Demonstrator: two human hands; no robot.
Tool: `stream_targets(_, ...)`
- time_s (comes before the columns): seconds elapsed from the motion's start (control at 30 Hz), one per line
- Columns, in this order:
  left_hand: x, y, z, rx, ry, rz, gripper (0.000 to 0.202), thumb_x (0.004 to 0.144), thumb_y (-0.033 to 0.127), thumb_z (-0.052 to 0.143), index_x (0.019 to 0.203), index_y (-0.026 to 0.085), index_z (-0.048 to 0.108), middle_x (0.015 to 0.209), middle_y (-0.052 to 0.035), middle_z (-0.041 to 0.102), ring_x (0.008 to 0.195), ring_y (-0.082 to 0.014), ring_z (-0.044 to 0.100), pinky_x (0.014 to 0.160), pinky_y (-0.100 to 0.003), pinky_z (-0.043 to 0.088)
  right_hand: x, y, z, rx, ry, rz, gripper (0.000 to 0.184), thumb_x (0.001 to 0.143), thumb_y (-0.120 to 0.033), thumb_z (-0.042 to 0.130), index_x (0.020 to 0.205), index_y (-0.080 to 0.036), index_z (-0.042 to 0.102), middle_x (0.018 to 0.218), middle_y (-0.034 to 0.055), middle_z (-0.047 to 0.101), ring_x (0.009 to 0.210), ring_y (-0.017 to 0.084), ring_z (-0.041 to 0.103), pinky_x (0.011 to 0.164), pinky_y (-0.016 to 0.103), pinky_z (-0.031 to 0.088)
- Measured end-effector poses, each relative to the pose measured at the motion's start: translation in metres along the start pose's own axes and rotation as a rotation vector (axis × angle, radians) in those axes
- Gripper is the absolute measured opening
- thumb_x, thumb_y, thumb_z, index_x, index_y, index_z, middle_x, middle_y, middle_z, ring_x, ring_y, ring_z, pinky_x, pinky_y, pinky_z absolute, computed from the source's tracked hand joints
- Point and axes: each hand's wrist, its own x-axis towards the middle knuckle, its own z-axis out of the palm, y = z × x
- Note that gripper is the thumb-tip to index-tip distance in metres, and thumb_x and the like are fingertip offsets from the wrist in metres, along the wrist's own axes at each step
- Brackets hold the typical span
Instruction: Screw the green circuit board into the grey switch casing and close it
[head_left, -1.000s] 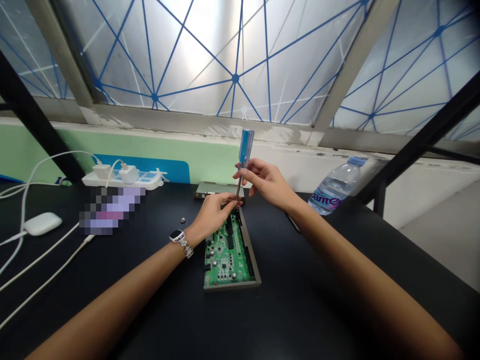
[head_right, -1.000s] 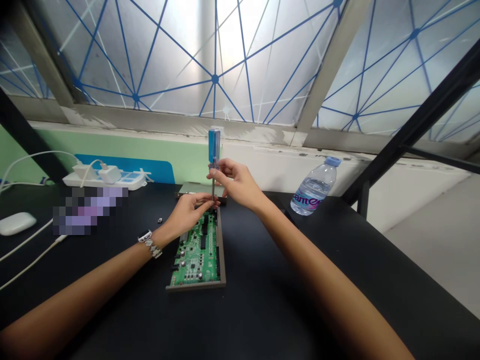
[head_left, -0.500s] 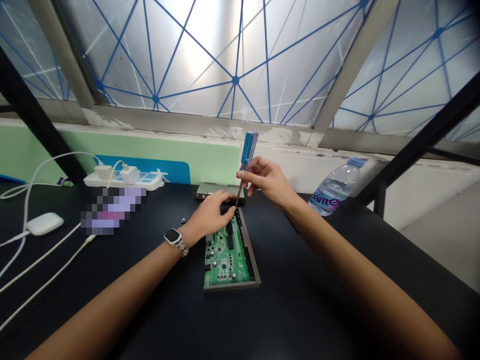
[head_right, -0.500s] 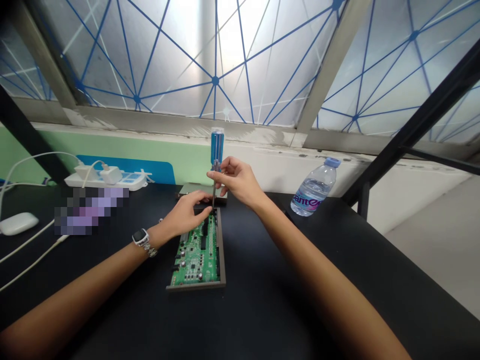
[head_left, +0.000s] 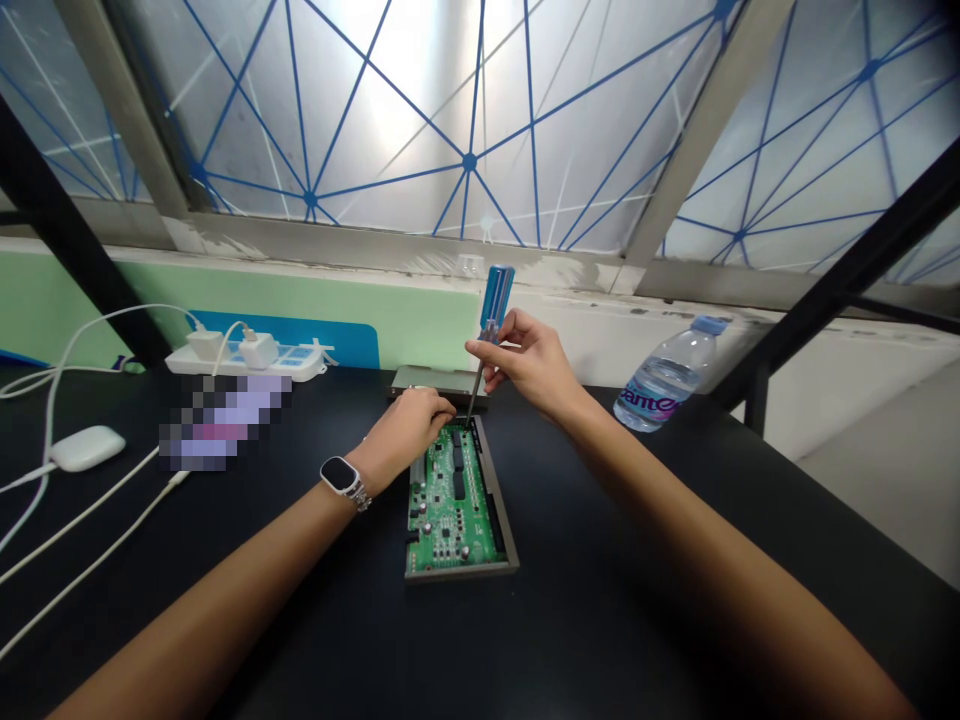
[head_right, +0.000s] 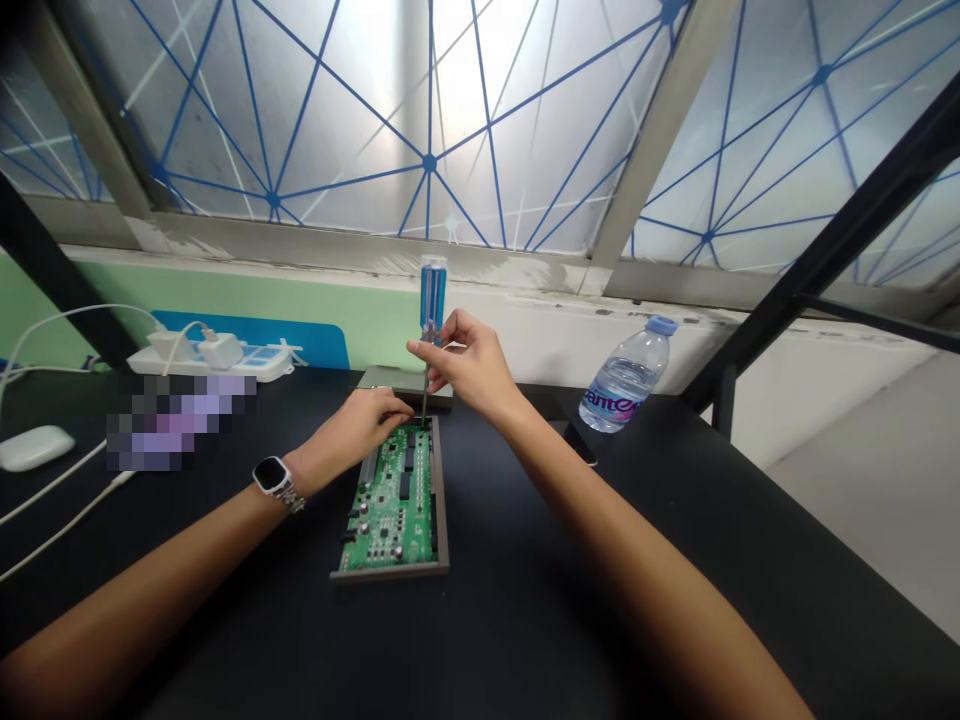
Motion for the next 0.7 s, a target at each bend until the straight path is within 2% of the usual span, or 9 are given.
stream_targets(0.2,0.0,-0.007,0.0,-0.003,0.012,0.012,0.024,0.093,0.023,0.055,0.097,0.02,0.078,0.095,-0.0095,0.075,0.086,-0.0246,0.069,0.081,-0.034,0.052,-0.003,-0.001,0.005,0.018,0.044,-0.012,0.053,0.069,-0.046,0.088,0.076,-0.024,0.04,0.062,-0.0065,0.053,0.051,0.012,0.058,0.042,0.027,0.056)
stream_targets(0.33,-0.004,-0.027,-0.024,0.041,0.031,-0.051,0.02,0.091,0.03,0.056,0.091,0.019,0.073,0.092,-0.0098,0.074,0.086,-0.0243,0.067,0.078,-0.033,0.049,-0.005,-0.003,0.003,-0.085,0.022,0.029,0.045,0.074,-0.046,0.083,0.081,-0.022,0.045,0.073,-0.002,0.061,0.054,0.012,0.063,0.041,0.024,0.051)
stream_targets(0.4,-0.01,-0.04,-0.04,0.055,-0.03,-0.157,0.015,0.085,0.031,0.06,0.083,0.019,0.07,0.084,-0.0077,0.073,0.077,-0.0227,0.066,0.07,-0.031,0.047,-0.006,-0.002,0.001,-0.151,-0.025,0.054,0.039,0.079,-0.047,0.078,0.087,-0.021,0.05,0.078,0.0014,0.066,0.057,0.014,0.066,0.042,0.024,0.05)
stream_targets(0.5,-0.02,-0.057,-0.059,0.049,-0.221,-0.346,0.015,0.075,0.035,0.066,0.071,0.021,0.067,0.07,-0.0038,0.071,0.065,-0.0204,0.064,0.059,-0.028,0.042,-0.007,0.001,-0.003,-0.229,-0.079,0.041,0.032,0.086,-0.047,0.071,0.094,-0.02,0.056,0.084,0.0048,0.07,0.06,0.015,0.068,0.046,0.026,0.051)
stream_targets(0.6,-0.026,-0.062,-0.066,0.048,-0.338,-0.459,0.018,0.067,0.039,0.071,0.065,0.022,0.065,0.067,-0.003,0.071,0.063,-0.0207,0.064,0.057,-0.028,0.041,-0.009,0.003,-0.004,-0.282,-0.092,-0.003,0.031,0.09,-0.05,0.065,0.096,-0.02,0.058,0.087,0.0061,0.072,0.062,0.015,0.069,0.052,0.029,0.053)
stream_targets(0.7,-0.027,-0.059,-0.067,0.06,-0.365,-0.502,0.017,0.063,0.038,0.072,0.063,0.022,0.065,0.067,-0.0027,0.072,0.064,-0.0209,0.064,0.056,-0.027,0.041,-0.011,0.003,-0.003,-0.321,-0.076,-0.041,0.032,0.092,-0.052,0.062,0.096,-0.021,0.058,0.086,0.0053,0.073,0.062,0.015,0.068,0.057,0.03,0.054)
